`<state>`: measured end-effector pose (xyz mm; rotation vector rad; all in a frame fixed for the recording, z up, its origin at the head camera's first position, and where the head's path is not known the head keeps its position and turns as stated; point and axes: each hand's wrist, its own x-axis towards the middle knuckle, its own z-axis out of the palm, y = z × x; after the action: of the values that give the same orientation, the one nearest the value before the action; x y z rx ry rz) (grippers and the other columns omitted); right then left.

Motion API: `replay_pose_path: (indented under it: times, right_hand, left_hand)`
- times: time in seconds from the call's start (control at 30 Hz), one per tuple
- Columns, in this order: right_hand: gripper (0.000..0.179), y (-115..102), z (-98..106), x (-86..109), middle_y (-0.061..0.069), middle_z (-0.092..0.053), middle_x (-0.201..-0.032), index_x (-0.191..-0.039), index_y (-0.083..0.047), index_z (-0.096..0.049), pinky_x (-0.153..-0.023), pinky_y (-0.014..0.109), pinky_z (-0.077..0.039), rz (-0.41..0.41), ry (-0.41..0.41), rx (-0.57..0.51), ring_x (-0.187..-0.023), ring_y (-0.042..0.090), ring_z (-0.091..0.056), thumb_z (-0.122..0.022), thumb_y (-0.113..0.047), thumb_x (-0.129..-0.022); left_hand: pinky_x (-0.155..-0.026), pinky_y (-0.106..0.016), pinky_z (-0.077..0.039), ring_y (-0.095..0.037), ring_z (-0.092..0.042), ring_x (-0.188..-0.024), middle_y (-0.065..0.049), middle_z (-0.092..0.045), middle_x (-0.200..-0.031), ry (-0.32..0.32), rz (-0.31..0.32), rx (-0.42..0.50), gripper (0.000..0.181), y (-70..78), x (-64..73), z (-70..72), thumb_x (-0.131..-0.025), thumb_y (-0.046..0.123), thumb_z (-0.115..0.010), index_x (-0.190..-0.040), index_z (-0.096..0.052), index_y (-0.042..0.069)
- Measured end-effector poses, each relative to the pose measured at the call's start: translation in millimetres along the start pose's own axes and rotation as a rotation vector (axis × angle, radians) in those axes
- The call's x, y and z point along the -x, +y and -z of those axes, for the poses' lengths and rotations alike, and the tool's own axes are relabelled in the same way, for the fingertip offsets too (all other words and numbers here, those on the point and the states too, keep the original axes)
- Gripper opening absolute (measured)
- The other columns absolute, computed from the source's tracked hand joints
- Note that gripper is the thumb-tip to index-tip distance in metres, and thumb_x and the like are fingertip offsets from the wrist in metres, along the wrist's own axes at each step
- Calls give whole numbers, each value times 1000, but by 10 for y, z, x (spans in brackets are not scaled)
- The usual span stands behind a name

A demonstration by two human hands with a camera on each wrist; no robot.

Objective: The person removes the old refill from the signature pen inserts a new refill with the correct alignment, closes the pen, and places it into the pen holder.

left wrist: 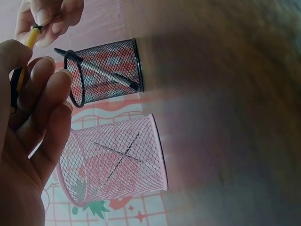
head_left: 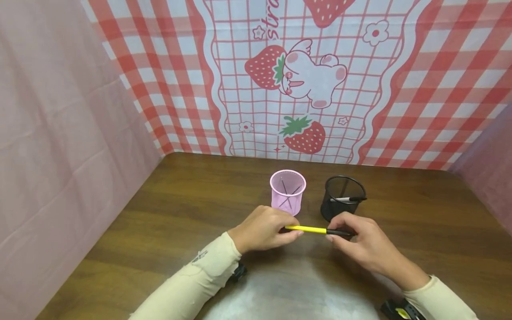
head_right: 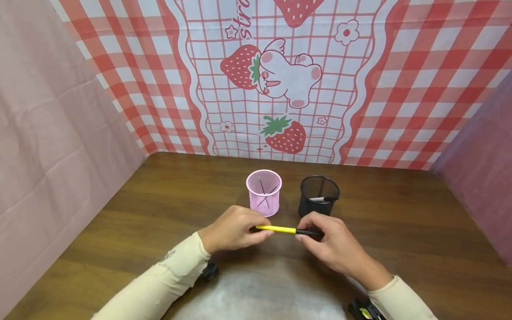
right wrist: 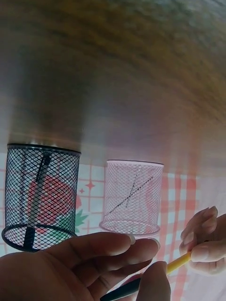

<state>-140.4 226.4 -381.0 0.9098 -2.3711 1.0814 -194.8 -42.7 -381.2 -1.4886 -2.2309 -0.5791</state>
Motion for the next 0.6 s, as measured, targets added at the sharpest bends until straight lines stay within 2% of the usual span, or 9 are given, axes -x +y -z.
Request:
replay_pose_path:
  times: [0.2,0.37,0.6]
  right_hand:
    - [41,5,-6,4,-13,-65,-87,-95,-24,-65,-60,17,-46,7,7,10,-73,6,-57,-84,5,-73]
    - [42,11,-8,-2,-13,-66,-86,-95,-24,-65,-63,16,-46,6,18,25,-73,5,-59,-83,7,-71]
    - [40,3,8,-23,-12,-68,-90,-99,-20,-68,-66,15,-48,2,-3,28,-77,5,-62,-83,7,-73]
  left_hand:
    - [-58,-17,-42,3,-49,-62,16,-60,-72,5,-8,-2,8,5,1,2,-90,27,-72,-85,-74,21]
    - [-57,-18,-43,2,-51,-61,15,-63,-72,38,-31,-5,8,5,-5,-5,-90,26,-72,-85,-74,20]
    - [-57,-18,-43,3,-51,-61,14,-62,-71,58,-52,-8,8,-8,0,-9,-90,25,-72,-85,-74,19]
